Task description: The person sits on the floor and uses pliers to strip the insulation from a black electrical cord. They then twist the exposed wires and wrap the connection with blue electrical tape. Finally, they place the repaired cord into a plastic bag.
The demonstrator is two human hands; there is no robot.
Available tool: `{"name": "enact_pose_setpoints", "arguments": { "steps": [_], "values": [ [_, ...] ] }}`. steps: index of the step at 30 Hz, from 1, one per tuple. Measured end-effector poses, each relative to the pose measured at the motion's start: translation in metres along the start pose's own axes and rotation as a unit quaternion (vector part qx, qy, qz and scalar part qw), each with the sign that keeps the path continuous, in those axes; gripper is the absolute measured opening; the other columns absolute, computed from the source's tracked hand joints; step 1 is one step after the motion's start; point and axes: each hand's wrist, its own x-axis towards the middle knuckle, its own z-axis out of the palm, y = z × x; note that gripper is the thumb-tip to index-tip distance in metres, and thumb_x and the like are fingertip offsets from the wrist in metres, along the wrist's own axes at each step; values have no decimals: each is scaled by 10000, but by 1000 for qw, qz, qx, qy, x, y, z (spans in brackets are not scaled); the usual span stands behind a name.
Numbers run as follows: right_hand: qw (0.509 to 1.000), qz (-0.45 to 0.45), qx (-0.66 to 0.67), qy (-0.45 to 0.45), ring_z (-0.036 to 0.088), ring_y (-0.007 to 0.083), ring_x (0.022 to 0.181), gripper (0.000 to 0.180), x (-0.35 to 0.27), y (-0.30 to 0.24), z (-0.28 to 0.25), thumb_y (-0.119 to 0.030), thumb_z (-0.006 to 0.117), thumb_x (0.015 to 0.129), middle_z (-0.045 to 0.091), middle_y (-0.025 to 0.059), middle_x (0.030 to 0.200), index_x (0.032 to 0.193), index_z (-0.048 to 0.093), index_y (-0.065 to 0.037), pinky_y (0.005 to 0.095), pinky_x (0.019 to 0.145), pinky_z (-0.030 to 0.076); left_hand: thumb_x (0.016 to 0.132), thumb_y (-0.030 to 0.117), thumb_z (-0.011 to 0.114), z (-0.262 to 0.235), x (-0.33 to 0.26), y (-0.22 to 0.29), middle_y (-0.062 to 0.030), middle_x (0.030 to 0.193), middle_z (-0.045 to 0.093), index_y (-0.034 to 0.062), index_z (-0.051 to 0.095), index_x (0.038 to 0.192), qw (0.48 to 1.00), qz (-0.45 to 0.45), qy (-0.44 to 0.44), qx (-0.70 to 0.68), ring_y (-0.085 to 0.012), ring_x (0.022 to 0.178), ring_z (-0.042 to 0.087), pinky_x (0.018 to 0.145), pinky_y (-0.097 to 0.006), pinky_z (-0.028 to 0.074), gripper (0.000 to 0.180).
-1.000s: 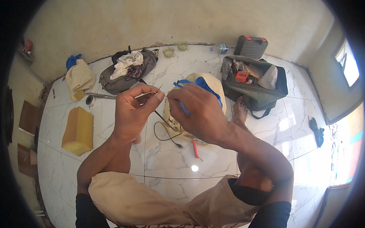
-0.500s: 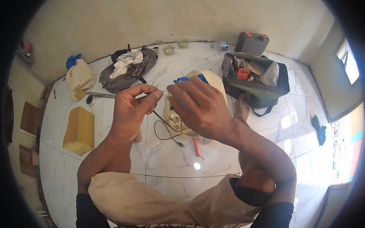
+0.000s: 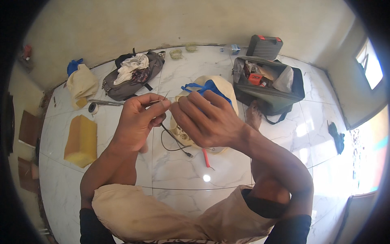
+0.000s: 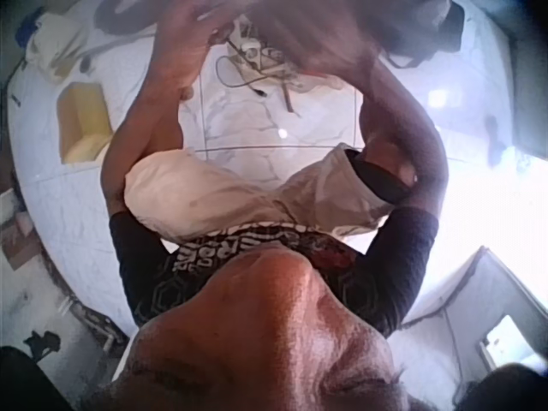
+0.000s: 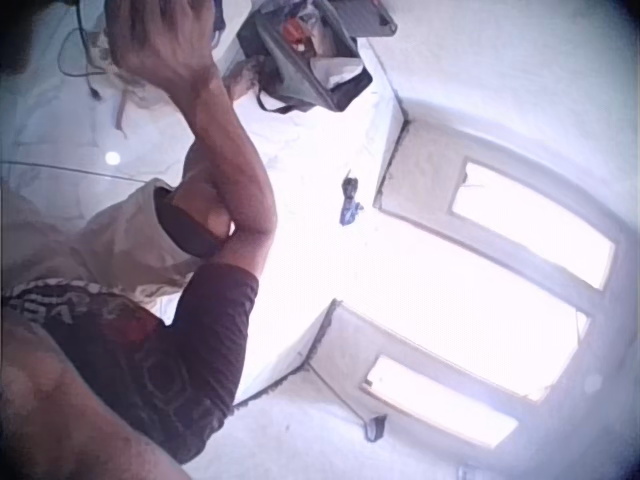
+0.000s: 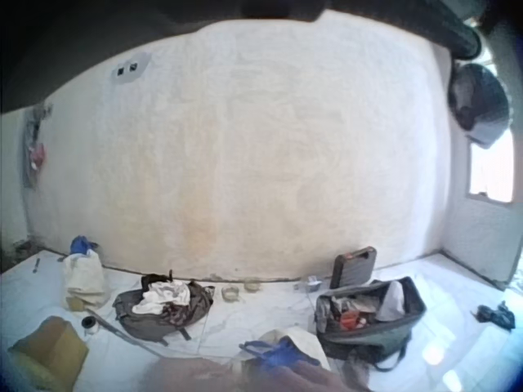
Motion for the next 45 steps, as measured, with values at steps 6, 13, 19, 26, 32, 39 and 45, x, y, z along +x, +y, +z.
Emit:
{"name": "enact_pose_setpoints", "arguments": {
  "steps": [6,13,19,26,32,39,45],
  "values": [
    [936,265,229,-25,594,201,685,139,4,-9,3,-91,655,854,592,83,803,914,619,29,318,573,480,901,78,696,2,1,-2,-4,745,609,-39,669,953,1000,4,-4,-7,-36,634,514,542,-189,390,131],
    [533,630,561,-70,499,65,588,235,15,-12,-6,-188,576,985,616,15,726,896,629,24,237,513,393,904,90,700,9,1,-6,-10,788,639,-36,663,938,994,79,9,75,-26,669,545,571,-186,438,136],
    [752,514,407,-69,576,131,619,158,12,-13,-3,-126,616,921,623,83,744,983,653,14,282,564,472,903,83,699,-1,1,-6,-18,772,632,-43,661,931,995,70,19,72,-26,633,532,524,-175,407,135],
    [986,124,115,16,628,246,831,350,1,1,0,-9,677,675,633,120,972,1024,651,2,370,632,524,888,95,694,5,0,1,3,697,570,-26,660,905,999,19,25,16,-48,594,473,527,-203,351,128],
    [999,-15,-18,-35,607,220,876,392,-2,3,-9,-110,666,619,624,103,993,993,664,7,331,680,511,884,108,695,0,1,0,7,716,565,-14,655,928,999,-36,-14,-9,-58,604,469,532,-204,353,135],
    [997,-66,7,-32,633,230,766,379,1,8,-10,-107,719,616,646,140,945,956,666,51,341,604,546,886,110,684,-2,0,2,1,775,588,5,656,937,996,-75,-29,-47,-69,629,488,553,-212,377,121],
    [997,-25,71,-6,625,246,716,346,-3,10,-5,1,763,660,617,149,881,963,611,69,350,559,538,906,131,678,1,0,4,-4,793,617,16,668,948,998,-36,-27,-36,-62,645,498,569,-203,379,123]
  ]
}}
